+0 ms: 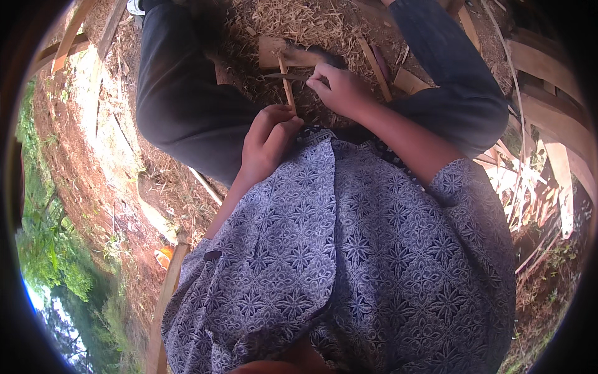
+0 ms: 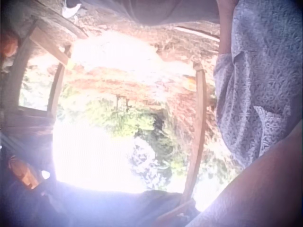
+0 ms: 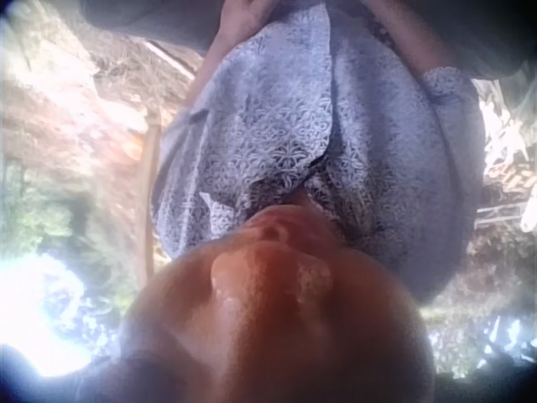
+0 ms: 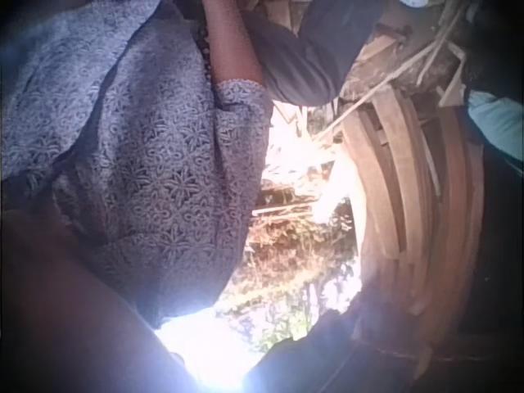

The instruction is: The person sits on the ground and uses a chisel and mallet to carve a small piece of wood. They repeatedly strike the chisel to shape the wood, occasionally pausing to inspect the piece and adjust its position.

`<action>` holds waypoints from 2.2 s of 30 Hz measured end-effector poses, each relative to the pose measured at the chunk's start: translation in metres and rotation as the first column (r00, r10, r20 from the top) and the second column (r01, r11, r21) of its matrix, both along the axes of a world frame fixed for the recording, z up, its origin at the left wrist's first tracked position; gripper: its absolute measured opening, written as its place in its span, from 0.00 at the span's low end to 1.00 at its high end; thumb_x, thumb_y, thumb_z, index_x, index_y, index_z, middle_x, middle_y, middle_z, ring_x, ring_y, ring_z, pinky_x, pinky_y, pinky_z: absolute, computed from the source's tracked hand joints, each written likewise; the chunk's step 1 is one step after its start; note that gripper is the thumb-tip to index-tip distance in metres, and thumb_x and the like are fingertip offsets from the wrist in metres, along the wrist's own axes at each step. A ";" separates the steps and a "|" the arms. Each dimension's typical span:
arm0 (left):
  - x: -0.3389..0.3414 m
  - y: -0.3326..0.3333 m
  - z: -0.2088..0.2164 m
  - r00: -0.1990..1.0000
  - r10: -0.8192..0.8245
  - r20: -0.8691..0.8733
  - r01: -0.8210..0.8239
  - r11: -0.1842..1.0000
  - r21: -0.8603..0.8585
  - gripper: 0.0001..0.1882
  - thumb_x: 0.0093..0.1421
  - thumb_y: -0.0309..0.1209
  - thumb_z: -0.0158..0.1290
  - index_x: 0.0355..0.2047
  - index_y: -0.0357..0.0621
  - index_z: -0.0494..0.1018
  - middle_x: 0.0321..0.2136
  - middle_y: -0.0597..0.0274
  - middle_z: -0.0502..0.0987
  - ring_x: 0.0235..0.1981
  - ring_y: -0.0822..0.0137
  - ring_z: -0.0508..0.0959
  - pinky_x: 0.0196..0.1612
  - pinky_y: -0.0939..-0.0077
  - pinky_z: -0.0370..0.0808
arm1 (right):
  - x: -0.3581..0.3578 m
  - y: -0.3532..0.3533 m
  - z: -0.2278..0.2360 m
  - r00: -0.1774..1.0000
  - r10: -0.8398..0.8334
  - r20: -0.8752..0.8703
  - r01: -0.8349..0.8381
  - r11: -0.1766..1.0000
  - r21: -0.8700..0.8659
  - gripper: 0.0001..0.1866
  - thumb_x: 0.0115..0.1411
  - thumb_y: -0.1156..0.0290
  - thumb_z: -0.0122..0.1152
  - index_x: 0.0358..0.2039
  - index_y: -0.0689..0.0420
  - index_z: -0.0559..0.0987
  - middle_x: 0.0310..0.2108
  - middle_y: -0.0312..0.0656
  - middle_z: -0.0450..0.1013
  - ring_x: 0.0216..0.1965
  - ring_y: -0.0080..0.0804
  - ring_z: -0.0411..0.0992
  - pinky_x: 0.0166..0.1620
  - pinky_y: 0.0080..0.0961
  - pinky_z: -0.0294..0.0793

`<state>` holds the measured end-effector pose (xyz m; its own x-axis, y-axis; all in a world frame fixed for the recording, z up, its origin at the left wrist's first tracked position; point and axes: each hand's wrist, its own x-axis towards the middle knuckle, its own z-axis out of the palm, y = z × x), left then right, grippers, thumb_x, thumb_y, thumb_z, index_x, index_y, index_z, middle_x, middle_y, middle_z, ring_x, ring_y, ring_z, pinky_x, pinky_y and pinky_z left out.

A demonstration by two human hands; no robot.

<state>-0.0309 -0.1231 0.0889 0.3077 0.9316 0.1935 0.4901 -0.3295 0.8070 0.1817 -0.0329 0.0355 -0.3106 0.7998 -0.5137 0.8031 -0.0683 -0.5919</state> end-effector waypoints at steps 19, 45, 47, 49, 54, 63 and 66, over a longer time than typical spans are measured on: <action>0.005 0.003 -0.004 1.000 0.015 0.022 -0.015 1.000 0.005 0.15 0.53 0.23 0.60 0.42 0.39 0.77 0.45 0.51 0.76 0.50 0.48 0.79 0.48 0.62 0.81 | -0.006 0.004 0.024 0.997 0.074 -0.014 -0.074 0.996 -0.045 0.13 0.68 0.57 0.60 0.42 0.53 0.77 0.32 0.45 0.79 0.36 0.50 0.80 0.39 0.40 0.76; 0.044 0.042 -0.026 0.952 0.100 0.288 -0.151 0.975 0.162 0.17 0.55 0.24 0.65 0.17 0.42 0.66 0.20 0.58 0.68 0.23 0.55 0.69 0.28 0.63 0.65 | -0.013 0.004 0.011 0.986 -0.017 -0.165 0.011 0.999 -0.036 0.16 0.69 0.54 0.59 0.40 0.56 0.77 0.28 0.42 0.75 0.30 0.33 0.75 0.37 0.31 0.73; 0.048 0.043 -0.027 0.947 0.074 0.314 -0.137 0.973 0.185 0.19 0.54 0.23 0.66 0.16 0.43 0.64 0.18 0.59 0.67 0.21 0.57 0.68 0.27 0.65 0.65 | -0.013 0.007 -0.006 0.989 -0.004 -0.145 0.012 0.998 0.055 0.16 0.68 0.54 0.60 0.40 0.55 0.77 0.28 0.44 0.76 0.30 0.38 0.76 0.37 0.34 0.74; 0.049 0.045 -0.028 0.944 0.081 0.320 -0.150 0.969 0.196 0.21 0.54 0.22 0.66 0.15 0.44 0.63 0.16 0.60 0.65 0.19 0.58 0.67 0.26 0.65 0.64 | -0.014 0.009 -0.020 0.985 0.021 -0.170 -0.002 0.994 0.107 0.16 0.68 0.54 0.60 0.40 0.55 0.77 0.30 0.46 0.77 0.32 0.43 0.77 0.38 0.37 0.74; 0.050 0.047 -0.033 0.937 0.112 0.330 -0.193 0.955 0.225 0.23 0.54 0.21 0.67 0.14 0.45 0.61 0.14 0.61 0.64 0.17 0.60 0.65 0.24 0.67 0.64 | -0.015 0.013 -0.021 0.987 0.058 -0.148 -0.043 0.994 0.100 0.16 0.67 0.54 0.60 0.41 0.54 0.78 0.35 0.47 0.79 0.36 0.48 0.79 0.40 0.41 0.76; 0.051 0.050 -0.030 0.945 0.109 0.308 -0.178 0.962 0.205 0.24 0.54 0.20 0.66 0.13 0.45 0.61 0.14 0.63 0.64 0.16 0.61 0.65 0.22 0.67 0.62 | -0.023 0.033 -0.059 0.998 0.049 -0.029 -0.047 0.998 0.046 0.14 0.67 0.51 0.59 0.39 0.49 0.79 0.35 0.41 0.80 0.36 0.44 0.80 0.40 0.43 0.77; 0.053 0.050 -0.030 0.946 0.092 0.311 -0.167 0.961 0.221 0.24 0.54 0.20 0.66 0.13 0.46 0.60 0.14 0.63 0.64 0.16 0.61 0.65 0.22 0.66 0.62 | -0.018 0.050 -0.086 0.994 0.035 0.107 -0.029 0.998 -0.057 0.15 0.67 0.50 0.60 0.39 0.47 0.80 0.31 0.41 0.80 0.35 0.40 0.80 0.39 0.40 0.77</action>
